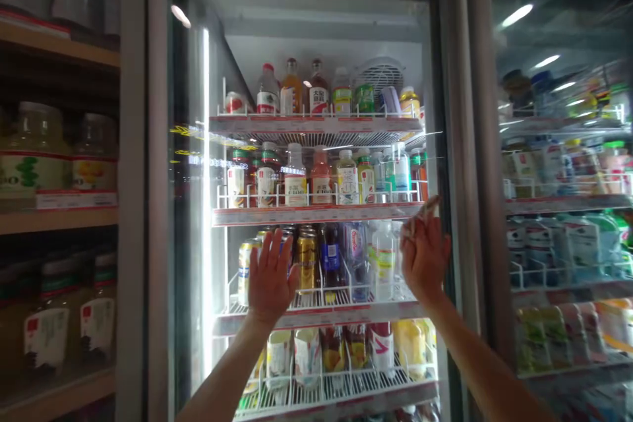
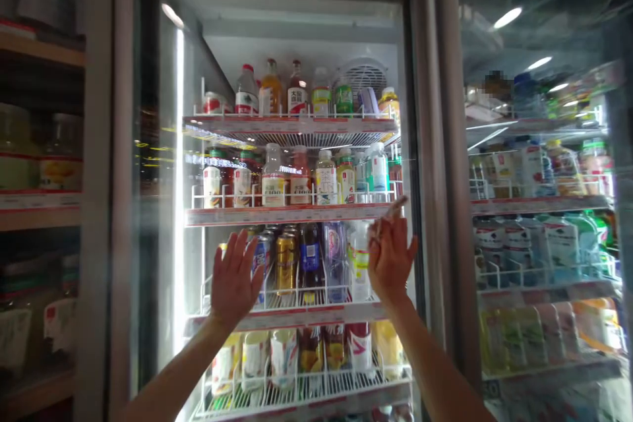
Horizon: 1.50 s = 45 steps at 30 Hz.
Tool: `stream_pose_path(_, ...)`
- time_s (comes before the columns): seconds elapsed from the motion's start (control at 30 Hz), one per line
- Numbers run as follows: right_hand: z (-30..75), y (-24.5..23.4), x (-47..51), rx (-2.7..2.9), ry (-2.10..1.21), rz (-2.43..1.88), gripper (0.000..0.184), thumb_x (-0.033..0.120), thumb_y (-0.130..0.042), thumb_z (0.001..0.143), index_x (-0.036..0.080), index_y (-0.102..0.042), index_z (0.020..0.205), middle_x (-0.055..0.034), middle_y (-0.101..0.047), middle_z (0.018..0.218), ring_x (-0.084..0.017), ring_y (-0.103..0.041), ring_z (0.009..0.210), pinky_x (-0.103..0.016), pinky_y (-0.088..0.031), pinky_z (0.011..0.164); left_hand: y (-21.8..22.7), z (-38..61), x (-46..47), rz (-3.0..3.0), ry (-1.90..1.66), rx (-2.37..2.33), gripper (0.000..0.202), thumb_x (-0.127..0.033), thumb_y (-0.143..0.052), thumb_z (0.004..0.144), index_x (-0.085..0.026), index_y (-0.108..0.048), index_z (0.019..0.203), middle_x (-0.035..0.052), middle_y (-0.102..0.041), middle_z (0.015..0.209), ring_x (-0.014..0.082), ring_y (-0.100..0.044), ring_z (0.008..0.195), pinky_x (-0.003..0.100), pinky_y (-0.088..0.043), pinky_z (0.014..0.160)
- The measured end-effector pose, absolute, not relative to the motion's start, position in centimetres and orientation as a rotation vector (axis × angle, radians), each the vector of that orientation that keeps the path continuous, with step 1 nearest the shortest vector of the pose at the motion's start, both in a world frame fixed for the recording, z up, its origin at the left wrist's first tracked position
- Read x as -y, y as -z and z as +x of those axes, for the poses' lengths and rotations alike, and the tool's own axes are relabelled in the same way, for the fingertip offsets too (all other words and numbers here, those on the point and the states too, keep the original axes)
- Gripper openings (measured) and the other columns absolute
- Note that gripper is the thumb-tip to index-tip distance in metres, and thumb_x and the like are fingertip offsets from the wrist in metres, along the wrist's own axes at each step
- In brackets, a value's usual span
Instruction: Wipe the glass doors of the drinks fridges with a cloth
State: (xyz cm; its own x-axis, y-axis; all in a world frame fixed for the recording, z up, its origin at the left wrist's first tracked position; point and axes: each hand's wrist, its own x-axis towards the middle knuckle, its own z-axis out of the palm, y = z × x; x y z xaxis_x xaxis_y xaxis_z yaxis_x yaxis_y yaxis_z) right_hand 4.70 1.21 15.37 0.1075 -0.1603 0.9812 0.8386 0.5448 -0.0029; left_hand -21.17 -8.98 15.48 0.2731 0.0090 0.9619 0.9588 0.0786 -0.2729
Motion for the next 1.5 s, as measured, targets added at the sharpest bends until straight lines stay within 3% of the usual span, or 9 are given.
stream_pose_path(0.23, 2.2, -12.2, 0.8, 1.718, 0.916, -0.426, 0.054, 0.017, -0.043, 0.087, 0.021, -0.031, 0.139, -0.009, -0.039, 0.142, -0.022, -0.029, 0.135, -0.049, -0.021, 0.11, -15.4, -21.4, 8.9, -1.274, 0.93, 1.052, 0.066, -0.025, -0.048, 0.085, -0.018, -0.019, 0.144, 0.0122, -0.03, 0.146, 0.0236, -0.018, 0.139, 0.046, -0.015, 0.113)
stream_pose_path(0.43, 3.2, -13.8, -0.6, 1.225, 0.759, -0.692, 0.052, 0.021, -0.043, 0.087, 0.015, -0.034, 0.138, -0.0173, -0.032, 0.144, -0.03, -0.027, 0.135, -0.056, -0.023, 0.106, -15.3, -21.3, 8.9, -1.279, 0.94, 1.082, 0.064, -0.026, -0.047, 0.086, -0.019, -0.02, 0.144, 0.0114, -0.032, 0.145, 0.0228, -0.019, 0.138, 0.045, -0.015, 0.113)
stream_pose_path(0.67, 1.4, -11.5, 1.3, 1.602, 0.897, -0.45, 0.047, 0.018, -0.044, 0.086, 0.02, -0.04, 0.133, -0.0107, -0.043, 0.14, -0.023, -0.032, 0.134, -0.049, -0.02, 0.11, -15.3, -21.2, 9.0, -1.262, 0.931, 1.069, 0.061, -0.027, -0.047, 0.087, -0.017, -0.023, 0.143, 0.0127, -0.035, 0.144, 0.0229, -0.02, 0.138, 0.045, -0.016, 0.113)
stream_pose_path(0.8, 3.0, -13.1, -0.1, 1.231, 0.788, -0.725, 0.054, 0.021, -0.041, 0.088, 0.017, -0.03, 0.14, -0.0166, -0.03, 0.146, -0.03, -0.027, 0.135, -0.056, -0.025, 0.104, -15.3, -21.1, 8.9, -1.25, 0.944, 1.071, 0.06, -0.027, -0.047, 0.087, -0.015, -0.026, 0.142, 0.0136, -0.037, 0.142, 0.0224, -0.019, 0.138, 0.044, -0.015, 0.113)
stream_pose_path(0.9, 1.5, -13.4, 0.7, 1.458, 0.819, -0.598, 0.054, 0.019, -0.039, 0.088, 0.021, -0.027, 0.141, -0.0112, -0.033, 0.146, -0.025, -0.027, 0.136, -0.052, -0.025, 0.107, -15.4, -21.2, 9.0, -1.253, 0.932, 1.067, 0.06, -0.027, -0.047, 0.087, -0.016, -0.025, 0.142, 0.0128, -0.036, 0.143, 0.022, -0.018, 0.139, 0.043, -0.015, 0.113)
stream_pose_path(1.0, 1.3, -14.5, 0.9, 1.67, 0.904, -0.441, 0.052, 0.018, -0.04, 0.088, 0.022, -0.033, 0.139, -0.0086, -0.041, 0.141, -0.022, -0.031, 0.134, -0.049, -0.022, 0.109, -15.4, -21.3, 9.0, -1.256, 0.912, 1.069, 0.062, -0.027, -0.048, 0.087, -0.016, -0.024, 0.143, 0.0137, -0.036, 0.143, 0.023, -0.019, 0.139, 0.044, -0.016, 0.113)
stream_pose_path(1.17, 4.7, -20.5, -1.4, 1.134, 0.681, -0.792, 0.047, 0.025, -0.036, 0.088, 0.012, -0.043, 0.132, -0.0201, -0.039, 0.139, -0.034, -0.036, 0.129, -0.058, -0.032, 0.097, -15.2, -21.5, 8.8, -1.249, 0.911, 1.062, 0.063, -0.025, -0.048, 0.086, -0.015, -0.024, 0.142, 0.0144, -0.038, 0.142, 0.0234, -0.018, 0.139, 0.045, -0.016, 0.112)
stream_pose_path(1.4, 1.7, -20.2, 0.4, 1.763, 1.055, -0.35, 0.047, 0.022, -0.038, 0.088, 0.022, -0.039, 0.135, -0.0072, -0.041, 0.141, -0.02, -0.031, 0.134, -0.045, -0.022, 0.109, -15.4, -21.5, 8.9, -1.261, 0.93, 1.031, 0.064, -0.026, -0.049, 0.086, -0.017, -0.021, 0.143, 0.0125, -0.033, 0.145, 0.0229, -0.019, 0.139, 0.044, -0.015, 0.113)
stream_pose_path(1.5, 3.8, -22.4, -1.1, 1.423, 0.896, -0.612, 0.044, 0.023, -0.036, 0.088, 0.015, -0.045, 0.13, -0.0147, -0.043, 0.138, -0.027, -0.035, 0.132, -0.053, -0.026, 0.105, -15.5, -21.5, 9.0, -1.265, 0.92, 1.019, 0.065, -0.024, -0.048, 0.086, -0.017, -0.019, 0.144, 0.0114, -0.031, 0.146, 0.0223, -0.017, 0.139, 0.043, -0.014, 0.114)
